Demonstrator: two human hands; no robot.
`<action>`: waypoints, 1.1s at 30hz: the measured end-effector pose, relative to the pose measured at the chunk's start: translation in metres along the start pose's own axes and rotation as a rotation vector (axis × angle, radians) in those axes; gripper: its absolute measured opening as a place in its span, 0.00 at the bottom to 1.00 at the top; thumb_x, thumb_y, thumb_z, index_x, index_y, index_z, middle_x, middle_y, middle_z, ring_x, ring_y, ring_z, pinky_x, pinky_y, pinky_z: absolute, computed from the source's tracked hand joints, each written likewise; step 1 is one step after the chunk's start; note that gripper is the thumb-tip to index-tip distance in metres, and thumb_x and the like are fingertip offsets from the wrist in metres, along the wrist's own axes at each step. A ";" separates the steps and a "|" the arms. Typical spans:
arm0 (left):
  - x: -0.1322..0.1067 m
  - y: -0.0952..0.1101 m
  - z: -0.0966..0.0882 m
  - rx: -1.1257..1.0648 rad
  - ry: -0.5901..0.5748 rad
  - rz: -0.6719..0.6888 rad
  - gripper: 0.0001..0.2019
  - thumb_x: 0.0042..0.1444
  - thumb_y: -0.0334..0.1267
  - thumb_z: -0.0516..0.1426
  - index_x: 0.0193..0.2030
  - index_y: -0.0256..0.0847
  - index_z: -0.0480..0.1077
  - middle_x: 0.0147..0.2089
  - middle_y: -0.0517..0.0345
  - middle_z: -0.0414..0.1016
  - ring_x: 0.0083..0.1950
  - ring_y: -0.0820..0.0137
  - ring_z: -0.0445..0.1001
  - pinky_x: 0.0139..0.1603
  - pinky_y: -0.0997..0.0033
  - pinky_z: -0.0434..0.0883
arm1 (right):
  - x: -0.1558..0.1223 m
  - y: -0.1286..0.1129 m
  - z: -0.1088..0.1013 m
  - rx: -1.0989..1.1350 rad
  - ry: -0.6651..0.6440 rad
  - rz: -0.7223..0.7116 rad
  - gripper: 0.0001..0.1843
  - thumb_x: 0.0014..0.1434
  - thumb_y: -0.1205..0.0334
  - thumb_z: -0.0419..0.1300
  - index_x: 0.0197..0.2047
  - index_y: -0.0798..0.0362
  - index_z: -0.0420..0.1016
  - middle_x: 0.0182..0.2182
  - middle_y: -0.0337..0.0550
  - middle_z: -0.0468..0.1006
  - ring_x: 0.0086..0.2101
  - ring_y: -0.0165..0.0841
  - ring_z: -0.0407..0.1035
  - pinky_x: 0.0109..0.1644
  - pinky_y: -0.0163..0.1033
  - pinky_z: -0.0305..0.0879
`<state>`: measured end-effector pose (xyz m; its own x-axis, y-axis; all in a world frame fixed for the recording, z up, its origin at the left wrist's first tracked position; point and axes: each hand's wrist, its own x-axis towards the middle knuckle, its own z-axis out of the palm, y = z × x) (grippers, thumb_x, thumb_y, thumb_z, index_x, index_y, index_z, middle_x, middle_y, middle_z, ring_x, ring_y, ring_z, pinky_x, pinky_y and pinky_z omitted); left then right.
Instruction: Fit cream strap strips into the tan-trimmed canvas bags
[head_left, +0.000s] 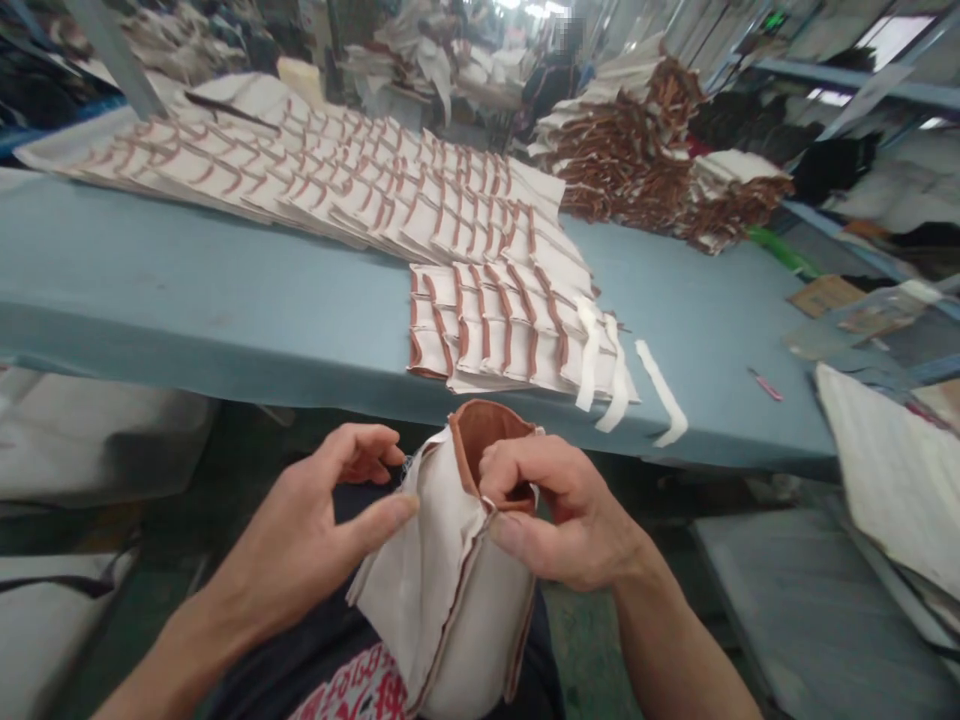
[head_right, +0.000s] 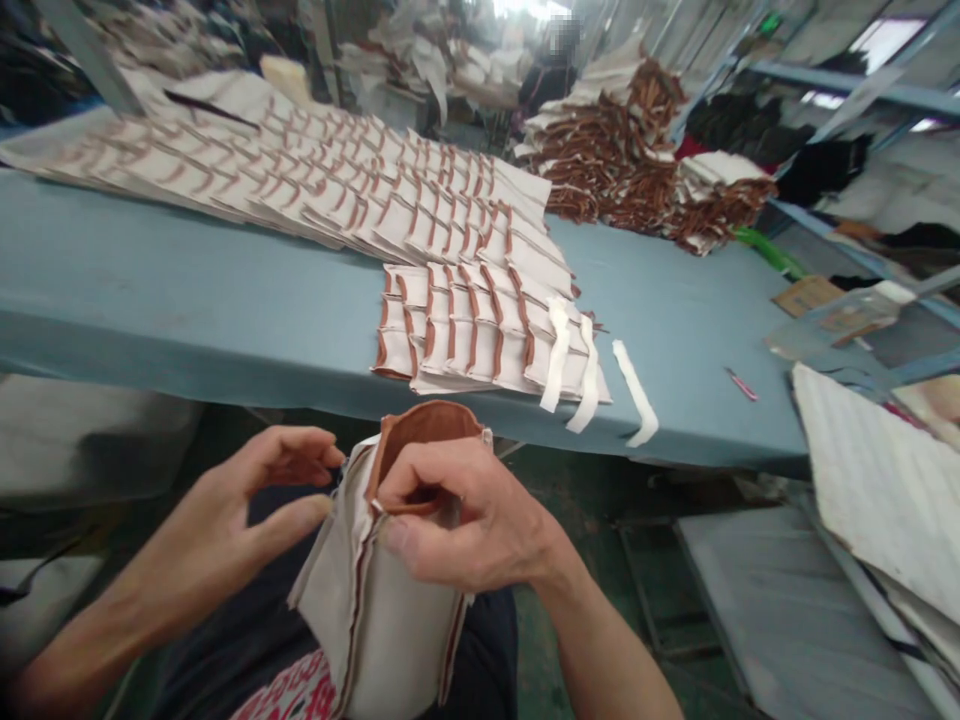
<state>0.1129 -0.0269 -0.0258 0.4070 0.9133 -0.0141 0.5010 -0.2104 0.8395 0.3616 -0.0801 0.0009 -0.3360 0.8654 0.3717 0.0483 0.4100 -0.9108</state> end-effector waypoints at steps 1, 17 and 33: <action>-0.005 0.002 0.010 0.009 0.014 0.012 0.21 0.60 0.55 0.64 0.52 0.44 0.77 0.47 0.50 0.88 0.47 0.54 0.87 0.51 0.54 0.84 | -0.003 0.002 0.002 0.019 0.019 -0.010 0.09 0.60 0.69 0.67 0.32 0.51 0.70 0.26 0.32 0.68 0.25 0.26 0.59 0.29 0.32 0.56; -0.060 -0.024 0.015 -0.070 0.084 -0.147 0.14 0.70 0.46 0.56 0.58 0.51 0.74 0.44 0.57 0.88 0.42 0.59 0.89 0.41 0.68 0.84 | -0.023 0.009 0.009 0.066 0.173 -0.026 0.18 0.67 0.54 0.70 0.29 0.50 0.70 0.21 0.32 0.65 0.20 0.26 0.55 0.26 0.35 0.52; -0.058 -0.028 -0.008 0.062 0.057 0.248 0.25 0.72 0.47 0.55 0.74 0.60 0.71 0.77 0.57 0.76 0.76 0.49 0.75 0.75 0.55 0.75 | 0.006 -0.002 0.019 -0.083 -0.050 0.063 0.09 0.61 0.68 0.65 0.31 0.51 0.71 0.26 0.33 0.71 0.24 0.25 0.58 0.29 0.32 0.58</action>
<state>0.0693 -0.0717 -0.0439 0.4804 0.8489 0.2206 0.4380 -0.4501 0.7782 0.3416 -0.0814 0.0010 -0.3766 0.8756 0.3025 0.1485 0.3793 -0.9133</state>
